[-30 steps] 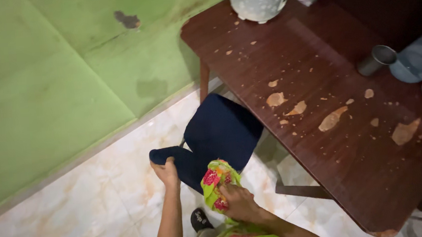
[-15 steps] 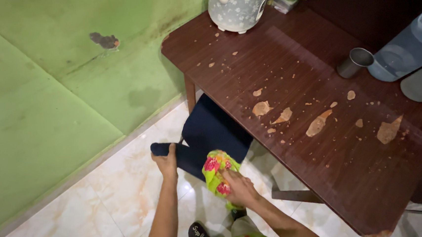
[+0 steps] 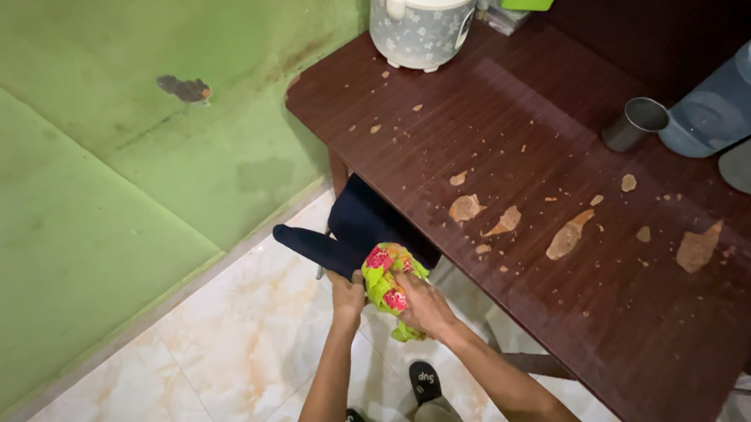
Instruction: The person wipes a wooden table with a cloth, then moves to a blue chair and wipes the seat, backrest, and metal frame. The person continues wiping the chair surfaces repeatedly with the cloth.
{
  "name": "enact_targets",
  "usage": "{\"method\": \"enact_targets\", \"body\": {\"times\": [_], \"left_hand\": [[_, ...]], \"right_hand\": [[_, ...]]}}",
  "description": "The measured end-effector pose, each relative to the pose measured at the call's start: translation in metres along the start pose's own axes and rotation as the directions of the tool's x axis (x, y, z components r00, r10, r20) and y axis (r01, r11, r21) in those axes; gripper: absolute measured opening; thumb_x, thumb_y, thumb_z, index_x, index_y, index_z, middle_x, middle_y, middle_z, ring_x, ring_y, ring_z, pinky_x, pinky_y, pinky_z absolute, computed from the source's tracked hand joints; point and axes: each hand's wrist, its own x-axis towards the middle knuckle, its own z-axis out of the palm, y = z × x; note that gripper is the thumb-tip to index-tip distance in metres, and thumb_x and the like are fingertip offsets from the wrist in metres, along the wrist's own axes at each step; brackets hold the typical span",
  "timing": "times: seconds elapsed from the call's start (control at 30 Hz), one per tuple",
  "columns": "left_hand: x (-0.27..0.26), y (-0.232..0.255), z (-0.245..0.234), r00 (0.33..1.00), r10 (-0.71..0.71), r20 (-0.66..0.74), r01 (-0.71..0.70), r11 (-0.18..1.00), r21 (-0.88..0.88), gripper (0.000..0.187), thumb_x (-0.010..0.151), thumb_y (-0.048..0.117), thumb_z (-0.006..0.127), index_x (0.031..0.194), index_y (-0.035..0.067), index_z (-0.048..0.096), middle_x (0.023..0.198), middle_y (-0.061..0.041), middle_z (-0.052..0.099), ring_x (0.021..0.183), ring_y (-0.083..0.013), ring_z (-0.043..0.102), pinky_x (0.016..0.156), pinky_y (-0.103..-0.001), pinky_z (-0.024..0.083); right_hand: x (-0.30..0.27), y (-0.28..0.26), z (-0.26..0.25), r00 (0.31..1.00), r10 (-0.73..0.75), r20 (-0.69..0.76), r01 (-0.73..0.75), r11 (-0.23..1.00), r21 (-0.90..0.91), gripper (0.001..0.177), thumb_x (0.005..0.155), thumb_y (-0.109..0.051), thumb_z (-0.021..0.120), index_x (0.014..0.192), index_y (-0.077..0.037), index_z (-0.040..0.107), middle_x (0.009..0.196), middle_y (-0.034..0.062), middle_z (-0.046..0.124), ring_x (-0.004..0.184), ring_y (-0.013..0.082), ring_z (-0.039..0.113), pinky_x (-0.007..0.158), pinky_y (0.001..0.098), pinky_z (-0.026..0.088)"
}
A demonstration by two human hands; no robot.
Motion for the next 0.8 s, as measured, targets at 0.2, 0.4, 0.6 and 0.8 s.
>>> {"method": "enact_targets", "body": {"times": [0.2, 0.4, 0.6, 0.8], "left_hand": [[0.018, 0.013, 0.016, 0.999, 0.045, 0.010, -0.046, 0.991, 0.129, 0.080, 0.098, 0.013, 0.059, 0.158, 0.012, 0.007, 0.125, -0.024, 0.064, 0.086, -0.0298, 0.073, 0.058, -0.039, 0.064], [0.059, 0.027, 0.032, 0.999, 0.018, 0.028, -0.019, 0.998, 0.060, 0.084, 0.095, 0.011, 0.057, 0.157, 0.011, 0.001, 0.128, -0.024, 0.060, 0.091, -0.0321, 0.073, 0.058, -0.042, 0.067], [0.102, 0.035, 0.027, 0.994, -0.041, 0.103, 0.036, 0.998, 0.044, 0.075, 0.095, 0.007, 0.059, 0.149, 0.007, 0.007, 0.128, -0.026, 0.053, 0.096, -0.0355, 0.071, 0.061, -0.048, 0.067], [0.111, 0.021, 0.023, 0.996, -0.048, 0.071, 0.032, 0.977, 0.210, 0.066, 0.091, 0.014, 0.059, 0.142, 0.003, 0.018, 0.123, -0.027, 0.058, 0.098, -0.0373, 0.072, 0.064, -0.049, 0.067]], "right_hand": [[0.017, 0.021, 0.004, 0.998, -0.013, -0.059, 0.013, 1.000, -0.004, 0.072, 0.072, -0.003, 0.073, 0.140, -0.003, 0.048, 0.121, 0.0257, 0.063, 0.112, 0.0452, 0.062, 0.095, 0.0499, 0.051], [0.045, 0.029, 0.003, 0.994, 0.050, -0.096, -0.056, 0.997, -0.059, 0.071, 0.069, -0.004, 0.075, 0.136, -0.003, 0.050, 0.119, 0.0276, 0.061, 0.107, 0.0479, 0.062, 0.090, 0.0516, 0.053], [0.072, 0.021, 0.011, 0.984, 0.170, -0.046, -0.176, 0.959, -0.224, 0.065, 0.071, -0.007, 0.075, 0.132, -0.006, 0.051, 0.115, 0.0268, 0.062, 0.098, 0.0442, 0.067, 0.083, 0.0519, 0.055], [0.070, 0.021, 0.013, 0.995, 0.097, -0.039, -0.103, 0.958, -0.268, 0.058, 0.071, -0.006, 0.074, 0.125, -0.009, 0.055, 0.103, 0.0227, 0.065, 0.087, 0.0417, 0.069, 0.076, 0.0512, 0.057]]}}
